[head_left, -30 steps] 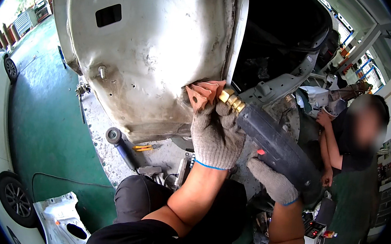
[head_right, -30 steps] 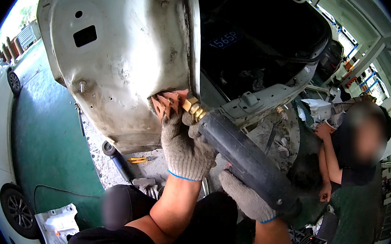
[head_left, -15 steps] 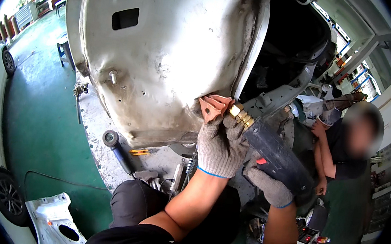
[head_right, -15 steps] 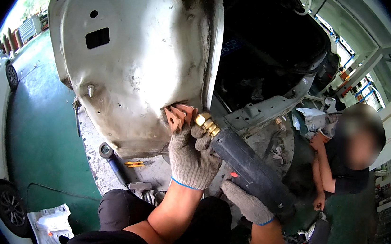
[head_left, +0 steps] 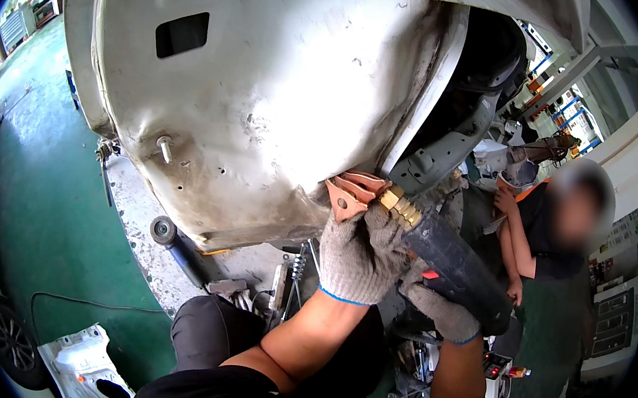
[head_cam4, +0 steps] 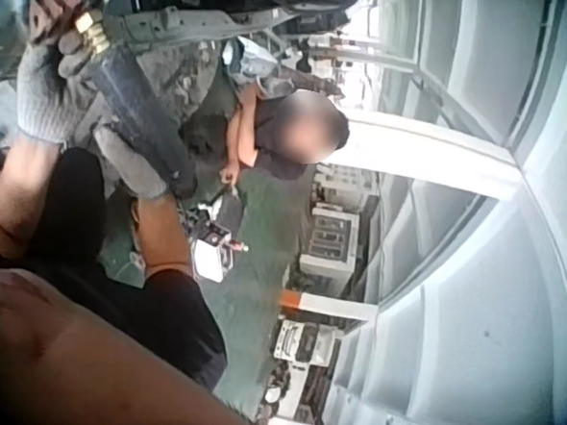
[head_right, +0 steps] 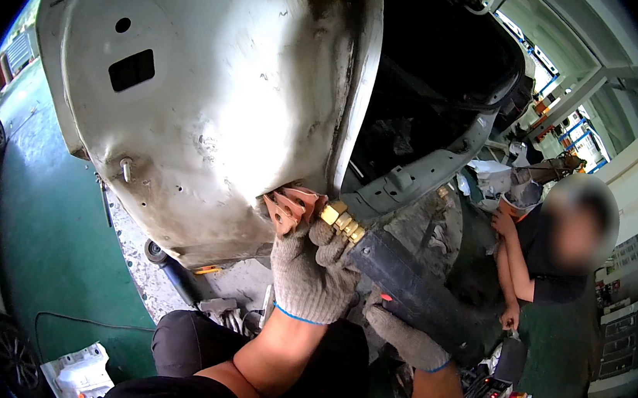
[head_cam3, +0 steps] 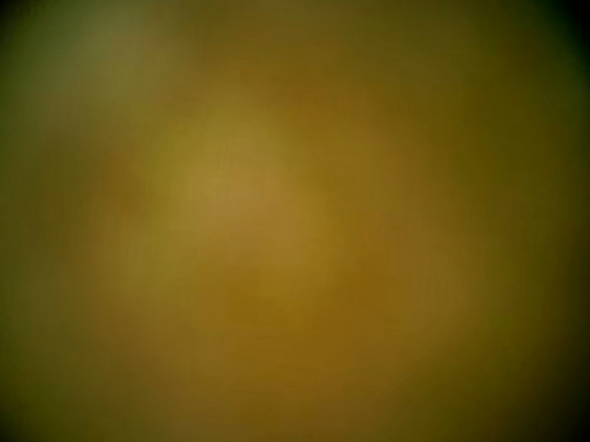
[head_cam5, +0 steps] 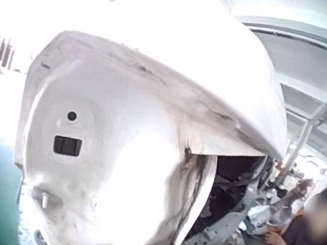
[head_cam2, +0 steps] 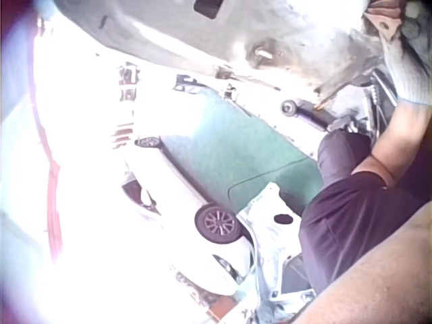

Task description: The person uses an angle grinder to smooth a section of the car's rear body panel, then uses a screwdriver to pry and adjust the metal. They attach a heat gun to a copper plate and apply heat to the panel to reshape it.

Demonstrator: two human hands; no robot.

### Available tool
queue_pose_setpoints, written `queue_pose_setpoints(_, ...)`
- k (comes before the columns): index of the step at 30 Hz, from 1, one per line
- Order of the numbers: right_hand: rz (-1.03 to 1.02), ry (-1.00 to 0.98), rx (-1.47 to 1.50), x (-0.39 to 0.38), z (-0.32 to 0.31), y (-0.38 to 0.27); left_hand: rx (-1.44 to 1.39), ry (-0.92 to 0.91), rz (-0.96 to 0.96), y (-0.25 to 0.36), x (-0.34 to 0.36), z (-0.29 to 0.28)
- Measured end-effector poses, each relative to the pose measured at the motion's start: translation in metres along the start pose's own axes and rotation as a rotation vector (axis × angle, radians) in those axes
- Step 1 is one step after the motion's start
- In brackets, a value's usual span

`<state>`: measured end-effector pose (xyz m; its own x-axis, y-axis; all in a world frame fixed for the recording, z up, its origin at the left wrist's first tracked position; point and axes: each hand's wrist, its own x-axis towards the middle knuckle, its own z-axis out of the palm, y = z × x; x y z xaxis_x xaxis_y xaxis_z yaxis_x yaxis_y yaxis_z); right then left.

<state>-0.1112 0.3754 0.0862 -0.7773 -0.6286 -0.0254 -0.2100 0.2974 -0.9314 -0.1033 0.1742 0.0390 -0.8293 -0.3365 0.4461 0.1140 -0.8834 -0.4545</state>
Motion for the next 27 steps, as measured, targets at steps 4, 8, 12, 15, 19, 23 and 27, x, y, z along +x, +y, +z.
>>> queue_pose_setpoints(4, 0.014, -0.002, 0.081, -0.001, 0.006, -0.005, 0.004, 0.044, 0.002, -0.001, 0.005, 0.009)
queue_pose_setpoints(8, 0.065, -0.017, 0.444, -0.004, 0.001, 0.005, 0.146, 0.410, 0.030, -0.011, 0.011, 0.042)
queue_pose_setpoints(12, 0.008, -0.033, 0.419, -0.003, 0.008, 0.006, 0.055, 0.092, -0.044, 0.004, 0.006, 0.007)
queue_pose_setpoints(15, 0.097, 0.055, 0.489, -0.007, 0.006, 0.023, 0.057, 0.114, -0.055, 0.003, 0.007, 0.008)
queue_pose_setpoints(19, 0.406, 0.120, 1.104, -0.007, -0.016, 0.043, 0.216, 0.535, 0.039, -0.015, 0.013, 0.057)
queue_pose_setpoints(23, 0.041, 0.119, 0.305, 0.004, 0.021, -0.018, 0.241, 0.365, 0.079, -0.005, 0.013, 0.066)
queue_pose_setpoints(27, -0.096, 0.147, 0.065, -0.004, 0.020, -0.015, 0.227, 0.743, 0.140, -0.017, 0.021, 0.070)
